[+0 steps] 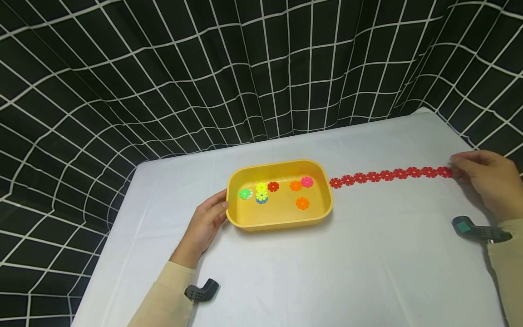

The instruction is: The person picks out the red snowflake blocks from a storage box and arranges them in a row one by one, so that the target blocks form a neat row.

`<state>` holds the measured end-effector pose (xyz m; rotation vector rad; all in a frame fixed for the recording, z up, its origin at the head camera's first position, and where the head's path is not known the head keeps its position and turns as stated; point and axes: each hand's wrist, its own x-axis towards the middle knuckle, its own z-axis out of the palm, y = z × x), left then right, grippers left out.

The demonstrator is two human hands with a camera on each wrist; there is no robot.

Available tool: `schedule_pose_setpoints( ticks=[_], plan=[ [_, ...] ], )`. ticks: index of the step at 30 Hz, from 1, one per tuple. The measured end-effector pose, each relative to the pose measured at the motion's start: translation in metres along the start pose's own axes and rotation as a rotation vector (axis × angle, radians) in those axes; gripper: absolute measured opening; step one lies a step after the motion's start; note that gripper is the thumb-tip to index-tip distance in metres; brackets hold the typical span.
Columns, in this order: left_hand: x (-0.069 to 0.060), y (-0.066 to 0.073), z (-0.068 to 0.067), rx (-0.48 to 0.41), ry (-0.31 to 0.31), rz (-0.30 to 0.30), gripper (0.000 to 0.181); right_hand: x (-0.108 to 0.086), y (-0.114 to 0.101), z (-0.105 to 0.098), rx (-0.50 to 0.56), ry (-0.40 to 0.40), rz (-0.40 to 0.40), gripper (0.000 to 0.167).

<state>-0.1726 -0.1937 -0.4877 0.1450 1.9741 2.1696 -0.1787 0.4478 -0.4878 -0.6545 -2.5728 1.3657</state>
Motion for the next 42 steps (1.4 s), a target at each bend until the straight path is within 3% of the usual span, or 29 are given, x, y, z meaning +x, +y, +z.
schedule_pose_setpoints(
  ticks=[3, 13, 21, 36, 42],
  plan=[
    [0.0, 0.0, 0.0, -0.004, -0.003, 0.001, 0.052, -0.002, 0.0, -0.002, 0.099, 0.004, 0.009, 0.018],
    [0.0, 0.0, 0.0, 0.012, -0.004, 0.006, 0.051, -0.001, -0.002, 0.0, 0.485, -0.021, -0.072, 0.029],
    [0.0, 0.0, 0.0, 0.003, -0.001, 0.005, 0.05, -0.005, -0.012, -0.001, 0.746, -0.128, -0.121, 0.04],
    [0.001, -0.001, 0.0, 0.019, 0.004, -0.002, 0.051, -0.014, -0.037, 0.005, 0.855, -0.251, -0.231, 0.033],
    [0.001, -0.001, 0.0, 0.029, 0.0, 0.005, 0.051, -0.019, -0.05, 0.009, 0.814, -0.301, -0.271, 0.035]
  ],
)
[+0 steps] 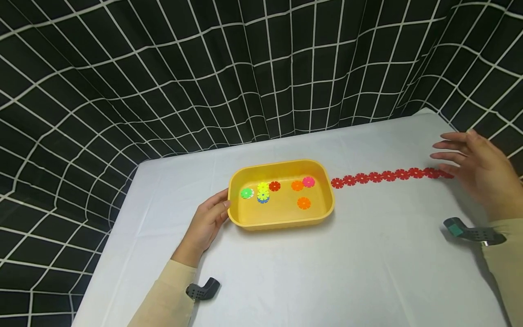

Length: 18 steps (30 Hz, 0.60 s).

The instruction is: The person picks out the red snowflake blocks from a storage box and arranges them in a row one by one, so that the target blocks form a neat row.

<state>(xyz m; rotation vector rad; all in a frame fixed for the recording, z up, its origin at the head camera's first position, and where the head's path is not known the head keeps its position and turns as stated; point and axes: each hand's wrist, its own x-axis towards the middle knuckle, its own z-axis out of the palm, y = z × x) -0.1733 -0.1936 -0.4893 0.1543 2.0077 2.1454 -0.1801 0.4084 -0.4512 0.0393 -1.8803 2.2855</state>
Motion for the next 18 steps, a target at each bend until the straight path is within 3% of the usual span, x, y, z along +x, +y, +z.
schedule_pose_setpoints(
  ticks=[4, 9, 18],
  plan=[
    [0.0, 0.0, 0.0, -0.006, 0.002, -0.002, 0.052, -0.001, -0.002, 0.007, -0.002, -0.06, -0.013, 0.037],
    [0.0, 0.0, 0.0, -0.011, 0.004, -0.005, 0.052, 0.001, -0.005, 0.016, 0.069, -0.148, -0.047, 0.039],
    [0.0, 0.0, -0.001, -0.009, 0.0, -0.001, 0.053, 0.001, -0.008, 0.033, 0.11, -0.219, -0.081, 0.042]
  ],
)
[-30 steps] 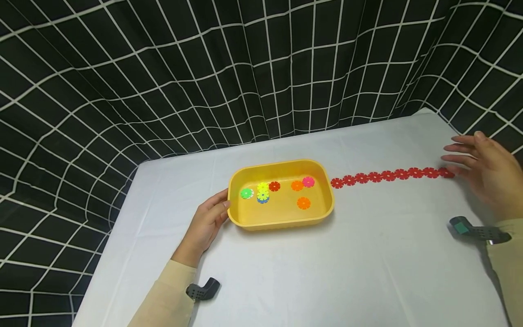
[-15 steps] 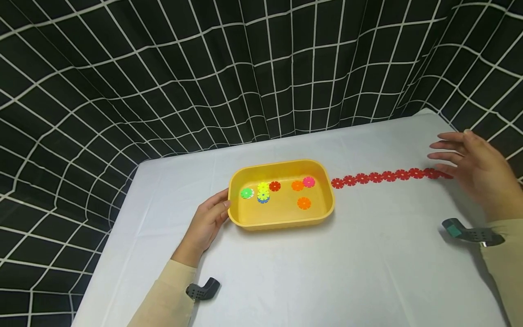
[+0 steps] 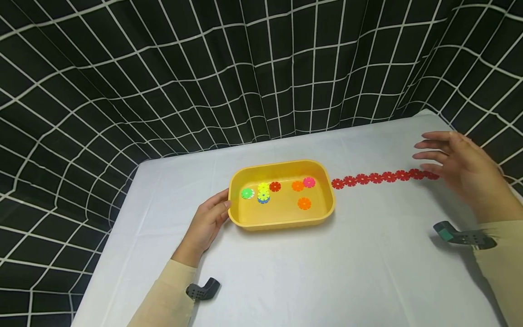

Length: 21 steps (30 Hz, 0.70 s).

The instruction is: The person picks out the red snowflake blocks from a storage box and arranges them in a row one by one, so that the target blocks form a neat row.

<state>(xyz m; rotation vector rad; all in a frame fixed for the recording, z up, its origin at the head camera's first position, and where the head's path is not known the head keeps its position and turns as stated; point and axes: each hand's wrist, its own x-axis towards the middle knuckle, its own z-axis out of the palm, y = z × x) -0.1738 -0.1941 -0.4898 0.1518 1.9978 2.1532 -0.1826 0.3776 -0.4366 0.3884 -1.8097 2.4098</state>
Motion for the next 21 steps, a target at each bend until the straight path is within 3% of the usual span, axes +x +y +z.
schedule_pose_setpoints(
  ticks=[5, 12, 21],
  plan=[
    [0.0, 0.0, 0.0, 0.002, -0.001, -0.003, 0.053, 0.001, -0.001, 0.008, 0.04, -0.067, -0.012, 0.045],
    [0.0, 0.002, 0.001, 0.013, -0.001, 0.001, 0.052, 0.001, -0.007, 0.03, -0.043, -0.079, 0.007, 0.043],
    [0.0, 0.0, 0.0, 0.006, -0.005, 0.002, 0.051, 0.0, -0.004, 0.051, -0.02, -0.216, -0.021, 0.046]
  ],
)
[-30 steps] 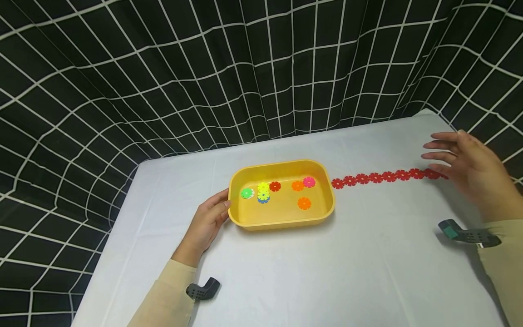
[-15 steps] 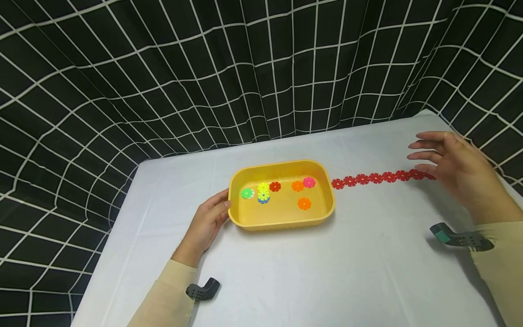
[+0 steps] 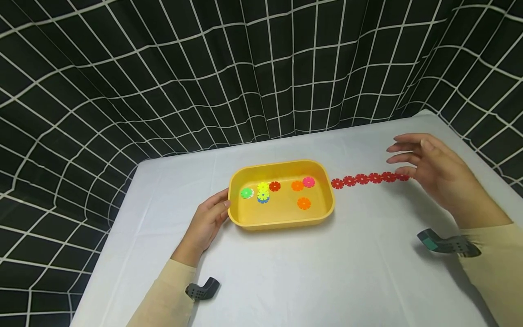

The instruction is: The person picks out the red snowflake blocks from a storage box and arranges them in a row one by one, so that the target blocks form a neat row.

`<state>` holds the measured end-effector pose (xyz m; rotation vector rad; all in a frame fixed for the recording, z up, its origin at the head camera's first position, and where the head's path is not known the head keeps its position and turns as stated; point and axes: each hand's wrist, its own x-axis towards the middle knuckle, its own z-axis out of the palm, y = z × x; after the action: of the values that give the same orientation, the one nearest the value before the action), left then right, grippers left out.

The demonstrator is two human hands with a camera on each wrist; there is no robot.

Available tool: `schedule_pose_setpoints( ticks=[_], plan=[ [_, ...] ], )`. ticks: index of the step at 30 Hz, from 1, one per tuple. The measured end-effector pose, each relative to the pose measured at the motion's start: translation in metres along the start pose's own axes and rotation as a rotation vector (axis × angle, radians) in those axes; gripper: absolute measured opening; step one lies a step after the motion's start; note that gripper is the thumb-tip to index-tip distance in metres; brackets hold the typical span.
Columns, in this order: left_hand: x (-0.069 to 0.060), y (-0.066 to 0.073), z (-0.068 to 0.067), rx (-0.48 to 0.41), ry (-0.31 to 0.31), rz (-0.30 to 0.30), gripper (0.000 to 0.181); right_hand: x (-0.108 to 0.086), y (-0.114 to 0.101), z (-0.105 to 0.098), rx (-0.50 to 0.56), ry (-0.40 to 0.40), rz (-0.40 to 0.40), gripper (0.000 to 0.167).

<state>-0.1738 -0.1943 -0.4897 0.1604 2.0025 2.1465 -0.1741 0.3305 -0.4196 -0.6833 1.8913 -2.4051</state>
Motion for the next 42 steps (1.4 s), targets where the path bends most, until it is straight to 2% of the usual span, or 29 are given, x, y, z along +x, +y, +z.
schedule_pose_setpoints(
  ticks=[7, 17, 25, 37, 42],
  plan=[
    [-0.001, 0.001, 0.001, 0.011, 0.005, -0.006, 0.051, 0.002, -0.001, 0.022, -0.091, 0.022, 0.079, 0.044],
    [-0.001, 0.001, 0.001, 0.01, 0.001, -0.005, 0.051, 0.004, 0.004, 0.051, -0.108, -0.064, 0.072, 0.044],
    [0.0, 0.001, 0.0, -0.012, 0.01, -0.01, 0.051, 0.01, 0.008, 0.089, -0.175, -0.097, 0.114, 0.041],
    [0.0, 0.002, 0.002, -0.031, 0.014, -0.01, 0.05, 0.042, 0.012, 0.142, -0.325, -0.159, 0.21, 0.042],
    [0.001, 0.0, 0.001, -0.027, 0.01, 0.002, 0.05, 0.06, 0.018, 0.156, -0.336, -0.156, 0.225, 0.045]
  ],
)
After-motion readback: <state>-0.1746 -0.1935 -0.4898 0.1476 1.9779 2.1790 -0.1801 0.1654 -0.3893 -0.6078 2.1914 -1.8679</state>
